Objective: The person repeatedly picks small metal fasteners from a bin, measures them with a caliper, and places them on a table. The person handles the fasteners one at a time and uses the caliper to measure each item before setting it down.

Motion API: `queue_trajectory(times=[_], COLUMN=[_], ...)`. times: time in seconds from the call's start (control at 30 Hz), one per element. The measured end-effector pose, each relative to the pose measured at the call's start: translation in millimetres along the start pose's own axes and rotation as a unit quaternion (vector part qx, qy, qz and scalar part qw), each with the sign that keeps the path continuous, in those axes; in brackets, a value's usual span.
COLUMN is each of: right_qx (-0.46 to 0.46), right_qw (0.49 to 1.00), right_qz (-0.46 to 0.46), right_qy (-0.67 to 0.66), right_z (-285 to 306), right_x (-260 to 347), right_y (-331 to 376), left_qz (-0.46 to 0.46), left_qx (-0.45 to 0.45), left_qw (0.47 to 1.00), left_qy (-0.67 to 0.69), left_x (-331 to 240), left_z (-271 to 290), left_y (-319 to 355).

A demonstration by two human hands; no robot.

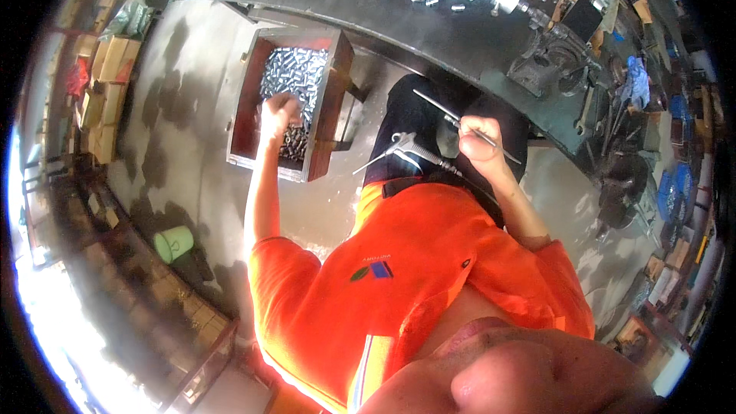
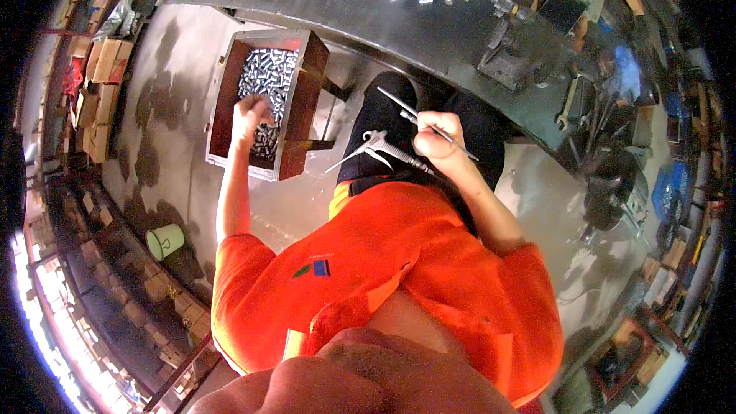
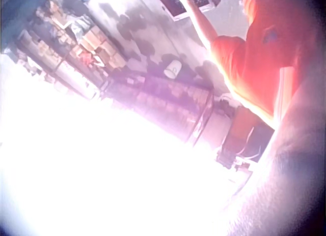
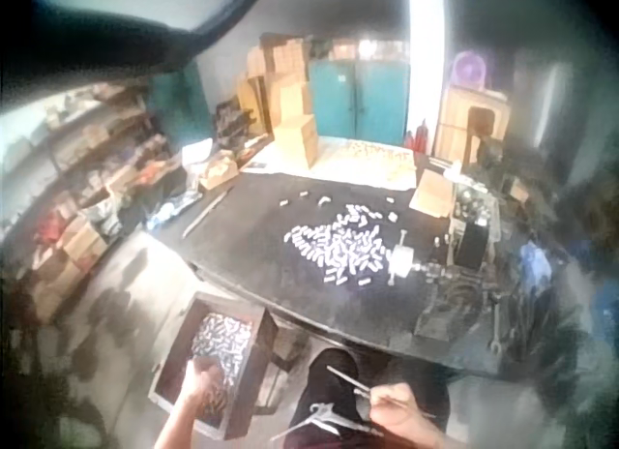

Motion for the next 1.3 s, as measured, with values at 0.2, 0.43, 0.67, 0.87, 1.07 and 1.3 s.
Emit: queue_trajectory(times=[0.2,0.43,0.67,0.87,1.07,1.3], right_qx=[0.020,-0.006,0.038,0.028,-0.014,-0.055], right_qw=[0.996,0.985,0.987,0.979,0.972,0.964], right_qz=[0.030,0.097,0.084,0.103,0.124,0.149], right_qy=[0.084,0.141,0.128,0.176,0.201,0.212], right_z=[-28,-32,-33,-38,-35,-38], right_x=[26,35,33,32,30,23], right_y=[-4,-1,0,1,3,2], left_qz=[-0.057,0.078,0.075,-0.112,-0.107,-0.060], left_qx=[0.149,0.228,0.198,0.223,0.215,0.258], left_qw=[0.914,0.801,0.874,0.949,0.937,0.919], left_qy=[0.373,0.549,0.437,0.192,0.255,0.293], left_x=[-100,-92,-103,-116,-123,-115], left_z=[-106,-197,-195,-186,-191,-201], left_y=[52,84,86,78,76,75])
Point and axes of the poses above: each hand's wrist, its own y-axis away from the middle knuckle, its own z-axis out of the back of the hand, x = y × z, the point moved 5 cm from there along -y, towards the middle knuckle, and after that the axes turned 14 degrees about -z, right-handed, at the moved point
